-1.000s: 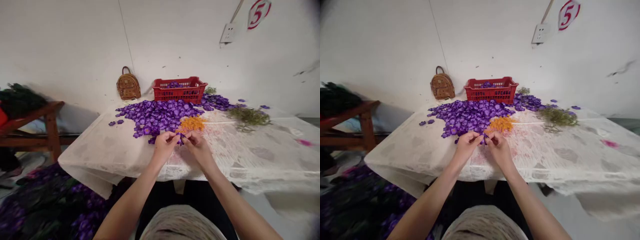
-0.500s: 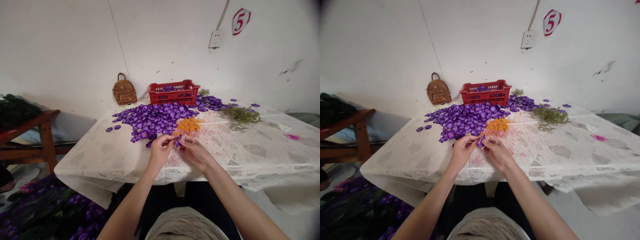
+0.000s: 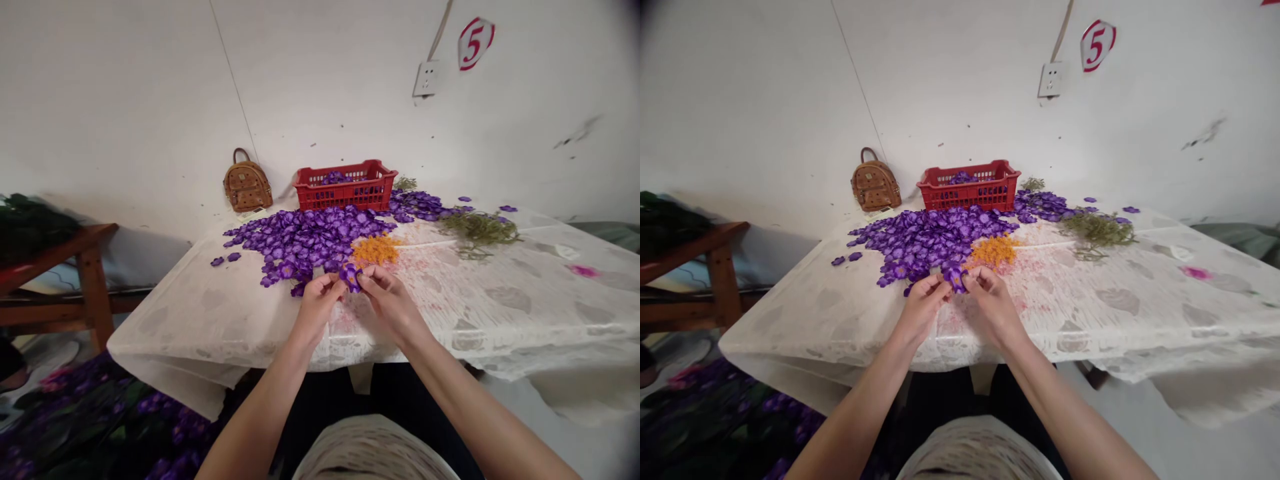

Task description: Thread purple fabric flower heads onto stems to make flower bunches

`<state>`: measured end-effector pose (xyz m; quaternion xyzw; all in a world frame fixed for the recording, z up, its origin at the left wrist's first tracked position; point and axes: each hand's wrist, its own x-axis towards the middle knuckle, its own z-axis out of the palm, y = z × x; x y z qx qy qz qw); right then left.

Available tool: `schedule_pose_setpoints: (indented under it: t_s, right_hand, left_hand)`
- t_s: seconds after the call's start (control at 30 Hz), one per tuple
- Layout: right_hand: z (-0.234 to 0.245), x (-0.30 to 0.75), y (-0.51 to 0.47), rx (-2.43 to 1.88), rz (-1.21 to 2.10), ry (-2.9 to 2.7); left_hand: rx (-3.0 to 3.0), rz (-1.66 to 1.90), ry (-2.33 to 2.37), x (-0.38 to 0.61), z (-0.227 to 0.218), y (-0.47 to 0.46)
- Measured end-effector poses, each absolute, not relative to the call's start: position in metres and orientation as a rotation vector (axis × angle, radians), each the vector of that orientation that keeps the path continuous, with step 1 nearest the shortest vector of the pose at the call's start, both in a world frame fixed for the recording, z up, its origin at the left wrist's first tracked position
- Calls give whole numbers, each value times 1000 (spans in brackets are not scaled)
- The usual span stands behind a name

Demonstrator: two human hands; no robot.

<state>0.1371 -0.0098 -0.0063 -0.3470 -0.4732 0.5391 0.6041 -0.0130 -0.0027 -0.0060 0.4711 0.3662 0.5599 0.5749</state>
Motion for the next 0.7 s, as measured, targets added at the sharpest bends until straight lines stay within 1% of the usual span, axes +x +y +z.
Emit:
schedule_pose_setpoints:
  t_s: [0.13, 0.2, 0.3, 0.47, 0.63, 0.7]
  right_hand:
    - [-9, 138, -11, -830, 1124, -1314]
    - [-9, 137, -11, -889, 1068, -1426]
    - [-6, 134, -12, -975, 900, -1489]
    - [-1, 139, -14, -1036, 726, -1516]
    - [-6, 156, -7, -1091, 712, -1354]
    - [-9, 160, -4, -1078, 748, -1315]
  left_hand:
    - [973, 1302, 812, -13, -1, -5]
    - [979, 1289, 824, -13, -1, -5]
    - [1069, 1270, 901, -12, -1, -5]
    - [1351, 1232, 1081, -23, 0, -6]
    - [1816, 1222, 1487, -65, -6, -20]
    - [1953, 1125, 1511, -78, -12, -28]
